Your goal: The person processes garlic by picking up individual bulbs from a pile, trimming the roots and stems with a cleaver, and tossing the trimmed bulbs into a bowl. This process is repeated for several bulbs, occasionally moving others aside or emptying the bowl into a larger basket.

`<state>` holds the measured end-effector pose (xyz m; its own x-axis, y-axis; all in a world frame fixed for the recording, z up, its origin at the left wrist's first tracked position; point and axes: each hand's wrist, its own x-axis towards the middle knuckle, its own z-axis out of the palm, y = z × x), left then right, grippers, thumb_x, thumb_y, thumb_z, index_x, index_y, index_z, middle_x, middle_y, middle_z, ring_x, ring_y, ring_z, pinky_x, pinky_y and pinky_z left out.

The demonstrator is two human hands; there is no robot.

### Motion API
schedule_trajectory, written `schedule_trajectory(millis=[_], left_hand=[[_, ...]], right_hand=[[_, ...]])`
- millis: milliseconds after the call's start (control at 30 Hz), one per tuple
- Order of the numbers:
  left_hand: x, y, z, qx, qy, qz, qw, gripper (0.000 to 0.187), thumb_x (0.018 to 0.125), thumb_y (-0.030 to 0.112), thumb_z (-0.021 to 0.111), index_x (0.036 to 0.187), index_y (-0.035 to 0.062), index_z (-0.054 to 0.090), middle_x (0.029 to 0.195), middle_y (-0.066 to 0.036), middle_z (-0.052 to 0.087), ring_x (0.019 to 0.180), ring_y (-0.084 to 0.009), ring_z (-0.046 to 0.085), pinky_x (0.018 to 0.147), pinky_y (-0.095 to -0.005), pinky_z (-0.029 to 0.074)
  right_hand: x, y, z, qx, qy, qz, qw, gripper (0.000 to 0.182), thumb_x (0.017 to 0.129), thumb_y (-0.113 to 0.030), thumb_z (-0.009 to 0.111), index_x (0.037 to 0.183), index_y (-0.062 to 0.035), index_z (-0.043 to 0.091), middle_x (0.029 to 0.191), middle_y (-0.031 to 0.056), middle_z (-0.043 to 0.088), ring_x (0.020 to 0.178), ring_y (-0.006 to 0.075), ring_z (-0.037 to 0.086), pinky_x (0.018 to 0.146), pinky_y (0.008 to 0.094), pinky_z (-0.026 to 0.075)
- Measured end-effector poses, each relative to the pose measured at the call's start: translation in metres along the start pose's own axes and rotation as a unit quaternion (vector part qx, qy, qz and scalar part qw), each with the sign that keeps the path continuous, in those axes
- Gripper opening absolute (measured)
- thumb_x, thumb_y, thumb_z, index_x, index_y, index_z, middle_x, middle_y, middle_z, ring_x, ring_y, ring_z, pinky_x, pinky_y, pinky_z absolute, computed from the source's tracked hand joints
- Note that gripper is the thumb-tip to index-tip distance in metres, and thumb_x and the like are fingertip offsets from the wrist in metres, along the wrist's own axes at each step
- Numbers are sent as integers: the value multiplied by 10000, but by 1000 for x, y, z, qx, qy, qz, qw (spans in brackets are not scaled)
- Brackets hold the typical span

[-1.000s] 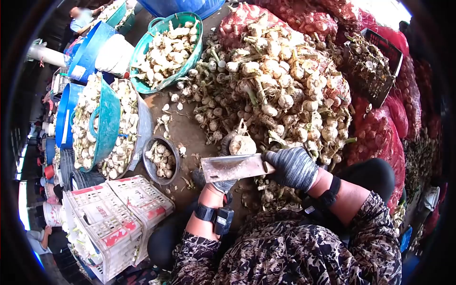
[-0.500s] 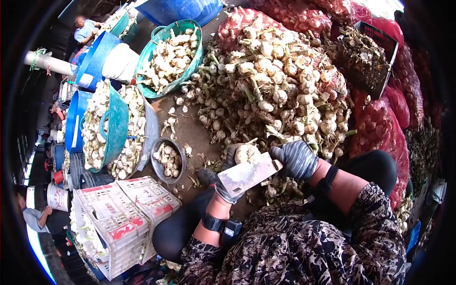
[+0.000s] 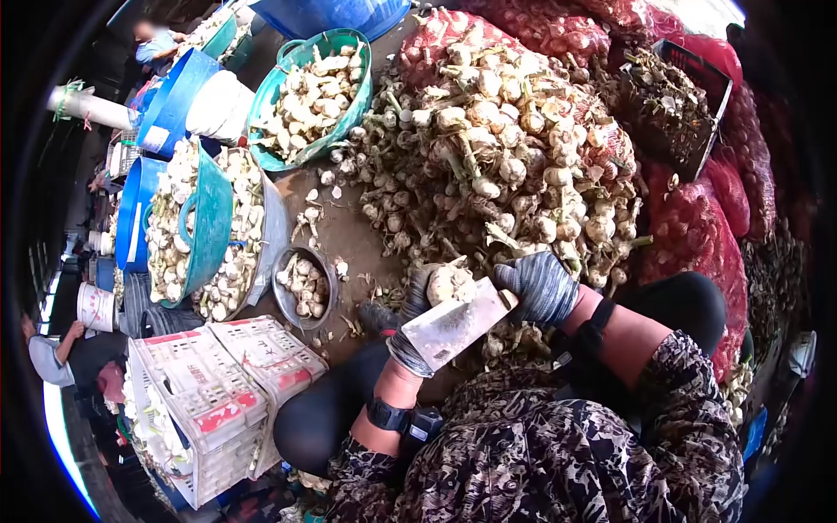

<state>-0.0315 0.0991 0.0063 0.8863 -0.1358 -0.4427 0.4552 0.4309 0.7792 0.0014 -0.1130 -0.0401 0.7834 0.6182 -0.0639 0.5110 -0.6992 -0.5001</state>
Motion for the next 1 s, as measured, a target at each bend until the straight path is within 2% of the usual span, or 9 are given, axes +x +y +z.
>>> schedule_trajectory(millis=[433, 600, 733, 800, 833, 867, 933, 967, 1000], left_hand=[[-11, 0, -33, -47, -97, 14, 994, 313, 1009, 346, 510, 1184, 94, 569, 1142, -63, 654, 1052, -204, 629, 958, -353, 516], [-13, 4, -29, 323, -119, 270, 899, 289, 980, 140, 548, 1255, 75, 486, 1235, -87, 604, 1115, -210, 598, 998, -356, 493], [0, -41, -105, 241, -113, 92, 960, 499, 956, 161, 603, 1434, 151, 459, 1402, -94, 551, 1256, -222, 550, 1045, -380, 461], [5, -36, -109, 625, -90, 346, 694, 534, 954, 242, 623, 1455, 153, 460, 1425, -53, 545, 1251, -230, 563, 1053, -414, 448], [9, -33, -107, 616, -91, 372, 689, 529, 959, 314, 613, 1443, 152, 472, 1435, -5, 537, 1251, -230, 563, 1062, -427, 435], [17, -29, -107, 652, -80, 475, 585, 532, 939, 265, 653, 1435, 170, 487, 1441, -43, 528, 1239, -184, 569, 1041, -391, 457], [31, -36, -105, 575, -65, 422, 698, 552, 904, 185, 702, 1409, 188, 480, 1355, -76, 572, 1165, -158, 593, 952, -335, 516], [26, -34, -91, 343, -79, 287, 891, 496, 960, 422, 599, 1364, 172, 458, 1338, -85, 529, 1143, -228, 584, 966, -421, 523], [47, -48, -110, -75, -140, 87, 984, 466, 969, 454, 576, 1323, 165, 478, 1306, -80, 550, 1106, -210, 596, 913, -390, 558]], right_hand=[[15, -14, -5, 46, 2, -26, 999, 267, 718, -260, 700, 954, -143, 655, 773, 130, 669, 761, 372, 666, 648, 476, 514], [17, -16, -5, 61, 12, -37, 997, 273, 702, -245, 702, 952, -147, 655, 759, 131, 666, 757, 365, 669, 646, 471, 513], [19, -24, -8, 78, 4, -23, 997, 285, 740, -295, 712, 967, -139, 637, 730, 139, 660, 723, 358, 672, 632, 471, 510], [17, -36, -21, 42, -6, 2, 999, 289, 767, -319, 705, 973, -131, 628, 724, 142, 659, 714, 361, 671, 624, 481, 508], [15, -40, -24, 38, -10, 16, 999, 288, 769, -310, 705, 976, -126, 626, 723, 148, 658, 719, 365, 671, 622, 484, 510], [15, -42, -23, 24, -29, 28, 999, 268, 776, -287, 694, 973, -120, 624, 724, 152, 657, 719, 367, 668, 623, 479, 513], [10, -42, -16, 39, 6, 32, 999, 266, 765, -271, 693, 968, -114, 623, 725, 149, 657, 713, 365, 667, 621, 475, 514], [7, -46, -20, 20, -37, 24, 999, 266, 757, -261, 690, 962, -105, 622, 719, 145, 655, 709, 366, 665, 623, 475, 515], [2, -57, -31, 26, -37, 13, 999, 277, 736, -248, 701, 957, -100, 622, 718, 145, 654, 715, 369, 666, 632, 470, 517]])
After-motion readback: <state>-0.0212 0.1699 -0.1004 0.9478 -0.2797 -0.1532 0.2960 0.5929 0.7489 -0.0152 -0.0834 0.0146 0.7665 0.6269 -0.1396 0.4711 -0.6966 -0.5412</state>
